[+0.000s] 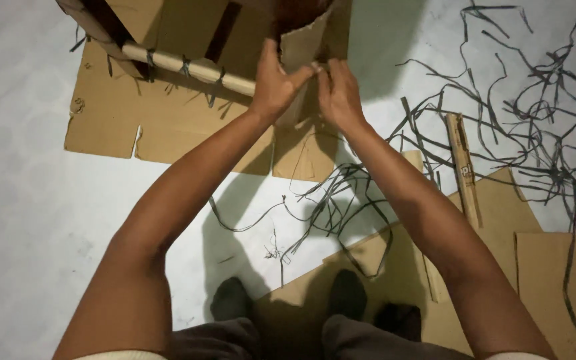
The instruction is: Wrapping the legs of a wooden chair with protective cardboard and securing them with string.
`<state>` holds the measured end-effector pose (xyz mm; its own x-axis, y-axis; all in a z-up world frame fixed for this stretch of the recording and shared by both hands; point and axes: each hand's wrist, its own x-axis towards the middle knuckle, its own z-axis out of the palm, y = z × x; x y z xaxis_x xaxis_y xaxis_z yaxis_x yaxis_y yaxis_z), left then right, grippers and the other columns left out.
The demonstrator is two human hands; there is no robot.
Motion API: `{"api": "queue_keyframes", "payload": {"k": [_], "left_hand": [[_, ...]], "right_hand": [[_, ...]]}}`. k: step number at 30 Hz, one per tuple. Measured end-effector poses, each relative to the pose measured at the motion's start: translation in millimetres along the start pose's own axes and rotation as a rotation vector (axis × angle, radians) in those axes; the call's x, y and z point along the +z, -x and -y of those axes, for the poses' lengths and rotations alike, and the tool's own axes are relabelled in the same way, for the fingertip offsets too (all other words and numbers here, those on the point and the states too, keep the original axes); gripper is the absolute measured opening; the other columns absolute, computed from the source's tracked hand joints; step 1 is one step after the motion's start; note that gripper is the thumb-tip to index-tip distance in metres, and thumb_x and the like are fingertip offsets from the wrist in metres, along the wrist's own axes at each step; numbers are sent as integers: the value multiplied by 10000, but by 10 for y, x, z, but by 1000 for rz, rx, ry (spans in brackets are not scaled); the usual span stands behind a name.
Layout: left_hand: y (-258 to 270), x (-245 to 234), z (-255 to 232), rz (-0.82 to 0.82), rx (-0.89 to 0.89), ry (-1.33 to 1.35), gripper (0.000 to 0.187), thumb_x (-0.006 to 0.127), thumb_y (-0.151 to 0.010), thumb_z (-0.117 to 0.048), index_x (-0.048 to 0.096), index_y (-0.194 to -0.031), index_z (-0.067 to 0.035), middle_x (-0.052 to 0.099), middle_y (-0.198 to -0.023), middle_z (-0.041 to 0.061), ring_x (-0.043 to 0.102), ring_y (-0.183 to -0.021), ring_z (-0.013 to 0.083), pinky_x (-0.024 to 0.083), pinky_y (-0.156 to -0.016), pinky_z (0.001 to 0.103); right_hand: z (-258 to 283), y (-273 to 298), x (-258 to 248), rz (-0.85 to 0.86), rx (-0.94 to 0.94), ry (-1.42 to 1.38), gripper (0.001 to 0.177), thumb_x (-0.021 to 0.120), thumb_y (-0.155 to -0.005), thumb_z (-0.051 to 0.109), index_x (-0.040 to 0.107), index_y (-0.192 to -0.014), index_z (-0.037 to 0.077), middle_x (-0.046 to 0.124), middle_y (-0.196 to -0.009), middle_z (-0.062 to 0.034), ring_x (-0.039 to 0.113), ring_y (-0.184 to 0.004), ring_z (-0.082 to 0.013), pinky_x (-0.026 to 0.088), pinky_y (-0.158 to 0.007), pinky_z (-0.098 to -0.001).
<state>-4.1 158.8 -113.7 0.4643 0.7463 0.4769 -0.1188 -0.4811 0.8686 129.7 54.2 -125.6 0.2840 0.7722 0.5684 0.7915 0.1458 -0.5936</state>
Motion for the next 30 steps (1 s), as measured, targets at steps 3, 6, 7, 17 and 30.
{"api": "queue_keyframes", "payload": {"k": [3, 6, 7, 17, 30], "left_hand": [[-93, 82, -93, 49, -46, -18, 527, 810, -819, -353, 511, -991, 45, 607, -928, 127, 612, -789, 192, 567, -716, 325], [-169, 149, -50, 50, -83, -62, 527, 854, -822, -315, 541, -503, -34, 514, -500, -15, 384, -427, 110, 377, -373, 290], [-175, 185, 69, 52, -179, -87, 380, 813, -772, -320, 660, -637, 0, 636, -573, 40, 518, -467, 143, 459, -426, 299], [-217, 252, 591, 155, -234, -156, 355, 799, -774, -307, 770, -809, 45, 767, -688, 113, 666, -488, 192, 530, -441, 310], [-191, 72, 80, 177, -29, -50, 246, 762, -856, -212, 729, -966, 5, 733, -773, 80, 633, -584, 173, 552, -514, 307]], "right_hand": [[-313, 29, 168, 19, -51, -73, 364, 462, -833, -54, 613, -1164, -51, 672, -1071, -236, 632, -940, -395, 508, -864, -445], [-289, 107, 126, 49, 138, -63, 117, 512, -972, 65, 533, -903, -27, 560, -806, -146, 493, -697, -271, 423, -634, -416], [-242, 143, 68, 123, 198, -48, 130, 540, -979, 95, 583, -984, -28, 609, -865, -144, 532, -716, -250, 447, -649, -387], [-381, 1602, -200, 756, -232, 355, 860, 859, -764, 362, 496, -1481, 57, 461, -1555, -214, 491, -1391, -377, 445, -1081, -511], [-948, 2455, -1155, 749, 29, 529, 599, 689, -927, 344, 485, -1488, 293, 466, -1584, -73, 527, -1371, -351, 433, -1054, -602]]}}
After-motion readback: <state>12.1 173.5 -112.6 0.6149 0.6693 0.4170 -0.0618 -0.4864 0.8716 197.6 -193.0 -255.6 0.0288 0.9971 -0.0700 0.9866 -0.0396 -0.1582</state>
